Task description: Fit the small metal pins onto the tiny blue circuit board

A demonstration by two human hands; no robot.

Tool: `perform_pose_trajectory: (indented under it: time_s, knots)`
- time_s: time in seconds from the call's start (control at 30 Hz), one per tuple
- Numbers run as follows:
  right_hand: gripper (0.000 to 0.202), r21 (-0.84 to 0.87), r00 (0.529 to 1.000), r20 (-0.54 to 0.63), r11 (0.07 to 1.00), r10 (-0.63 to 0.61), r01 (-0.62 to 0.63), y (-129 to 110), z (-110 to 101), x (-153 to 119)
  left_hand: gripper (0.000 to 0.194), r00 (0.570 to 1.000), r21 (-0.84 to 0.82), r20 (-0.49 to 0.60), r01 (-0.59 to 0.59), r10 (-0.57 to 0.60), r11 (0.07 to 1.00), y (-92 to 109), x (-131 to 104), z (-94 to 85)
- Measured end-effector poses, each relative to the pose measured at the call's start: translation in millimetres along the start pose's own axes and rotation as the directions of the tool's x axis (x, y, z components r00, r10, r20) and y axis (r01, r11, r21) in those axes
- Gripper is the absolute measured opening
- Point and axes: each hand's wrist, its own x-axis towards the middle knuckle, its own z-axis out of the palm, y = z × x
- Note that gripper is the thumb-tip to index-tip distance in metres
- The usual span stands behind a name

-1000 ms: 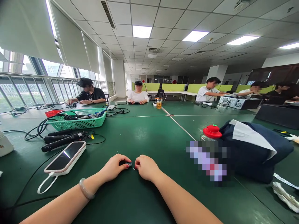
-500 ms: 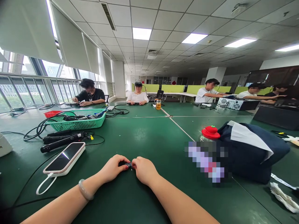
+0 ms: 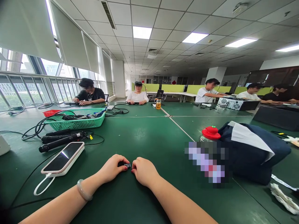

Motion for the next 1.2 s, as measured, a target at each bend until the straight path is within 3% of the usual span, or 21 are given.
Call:
perform_pose_trajectory:
  time_s: [0.37,0.97,1.2]
  knots:
    - [0.008,0.106,0.997,0.008,0.991,0.078,-0.078,8.0,1.9,1.4,0.021,1.000,0.018,0.007,-0.013,0.013,1.000,0.6,-0.8,0.1]
    - [0.013,0.079,0.999,0.014,0.996,-0.046,0.045,4.2,1.5,-1.3,0.019,0.998,0.036,-0.001,-0.062,0.062,0.997,-5.5,-0.1,3.9]
    - [0.006,0.049,0.999,0.027,0.999,-0.017,0.016,2.9,4.3,-0.3,0.018,0.998,0.048,0.007,-0.058,0.057,0.997,-5.4,0.4,3.2]
